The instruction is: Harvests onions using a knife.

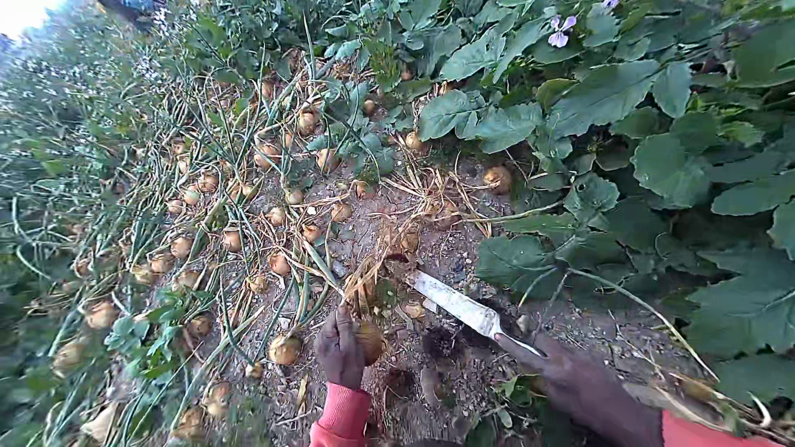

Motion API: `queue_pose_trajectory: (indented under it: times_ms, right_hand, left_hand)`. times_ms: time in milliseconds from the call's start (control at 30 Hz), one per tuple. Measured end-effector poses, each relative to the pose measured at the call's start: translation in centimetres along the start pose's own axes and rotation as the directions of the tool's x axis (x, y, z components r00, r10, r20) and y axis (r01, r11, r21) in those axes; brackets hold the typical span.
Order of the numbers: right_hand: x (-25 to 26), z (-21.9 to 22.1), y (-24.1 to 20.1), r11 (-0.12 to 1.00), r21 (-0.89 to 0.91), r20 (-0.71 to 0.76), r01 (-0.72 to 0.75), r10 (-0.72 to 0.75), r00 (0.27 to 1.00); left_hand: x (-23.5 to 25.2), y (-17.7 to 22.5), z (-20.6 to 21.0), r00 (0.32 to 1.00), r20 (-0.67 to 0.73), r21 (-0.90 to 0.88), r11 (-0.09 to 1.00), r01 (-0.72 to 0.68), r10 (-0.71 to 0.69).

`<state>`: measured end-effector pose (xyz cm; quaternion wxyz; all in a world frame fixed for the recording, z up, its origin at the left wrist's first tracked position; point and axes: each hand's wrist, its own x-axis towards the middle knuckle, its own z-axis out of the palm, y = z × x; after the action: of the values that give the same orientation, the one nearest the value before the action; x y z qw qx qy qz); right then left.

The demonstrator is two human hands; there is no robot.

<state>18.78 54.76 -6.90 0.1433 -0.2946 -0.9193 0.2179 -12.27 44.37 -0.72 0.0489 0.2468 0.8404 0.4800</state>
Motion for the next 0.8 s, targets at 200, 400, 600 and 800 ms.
queue_pose_trajectory:
  times_ms: [200,400,600,800]
  right_hand:
    - [2.5,-13.0,-3.4,0.996,-0.02,0.303,0.092,-0.082,0.949]
    - [7.0,-16.4,-8.3,0.937,-0.194,0.437,0.292,-0.184,0.88]
    - [10.9,-12.8,-12.3,0.84,-0.371,0.45,0.396,-0.21,0.868]
    - [4.6,-3.9,-2.2,0.924,-0.163,0.127,0.347,-0.329,0.936]
  left_hand:
    - [4.6,-3.1,-4.7,0.85,0.034,-0.078,0.847,0.526,-0.525]
    - [9.1,-3.0,-0.2,0.787,0.358,0.509,0.812,0.287,-0.503]
    - [9.2,-3.9,1.0,0.871,0.291,0.34,0.894,0.291,-0.395]
    - [5.7,-2.2,4.5,0.965,0.143,-0.323,0.911,0.255,-0.219]
